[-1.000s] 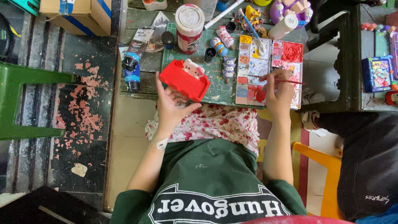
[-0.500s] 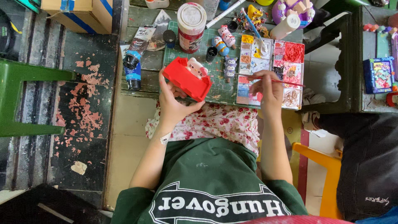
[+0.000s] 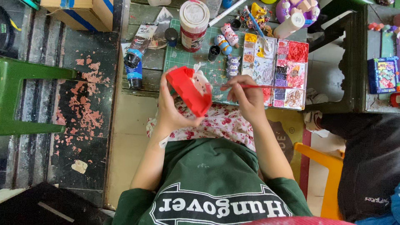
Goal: The person sits at a cluttered craft table and paints a small cat-shaped figurine white using a paintbrush, dipping the brush into white paint and applying it to the figurine's body and face, rotating the figurine in a red tray to reach different sides. They occasionally dip the brush in a cup and reload paint before continuing to coat the figurine.
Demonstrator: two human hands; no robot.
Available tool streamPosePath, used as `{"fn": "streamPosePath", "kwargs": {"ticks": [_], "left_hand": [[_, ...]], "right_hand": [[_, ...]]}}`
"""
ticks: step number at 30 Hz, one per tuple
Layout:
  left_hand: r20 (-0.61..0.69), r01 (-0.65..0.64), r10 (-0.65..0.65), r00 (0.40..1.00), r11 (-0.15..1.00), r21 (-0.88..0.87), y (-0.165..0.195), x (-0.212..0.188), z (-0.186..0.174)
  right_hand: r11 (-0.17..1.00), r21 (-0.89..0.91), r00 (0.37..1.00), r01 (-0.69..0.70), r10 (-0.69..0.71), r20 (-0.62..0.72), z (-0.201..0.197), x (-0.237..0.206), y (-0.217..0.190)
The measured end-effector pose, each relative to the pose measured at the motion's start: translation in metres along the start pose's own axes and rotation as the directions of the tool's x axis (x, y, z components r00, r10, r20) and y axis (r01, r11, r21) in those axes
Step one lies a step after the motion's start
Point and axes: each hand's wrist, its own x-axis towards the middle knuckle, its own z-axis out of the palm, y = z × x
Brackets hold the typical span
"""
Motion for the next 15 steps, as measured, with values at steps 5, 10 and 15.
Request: {"fn": "streamPosePath", "kwargs": {"ticks": [5,10,15], "left_hand": [[0.041,-0.077,0.078,0.996,0.997,-0.013,0.026,-0.011,-0.015],[0.023,-0.138,0.139,0.990,0.990,-0.013,0.042,-0.020,-0.016],[0.005,-0.184,0.184,0.983,0.977,0.104,0.043,-0.024,-0.012]], "right_hand": [[0.995,0.019,0.994,0.096,-0.095,-0.051,-0.001,-0.038,-0.022],[0.968,0.120,0.976,0.219,-0.218,-0.023,0.019,-0.067,-0.027],[0.987,0.063,0.981,0.151,-0.157,0.112,0.022,-0.070,-0.027]]}}
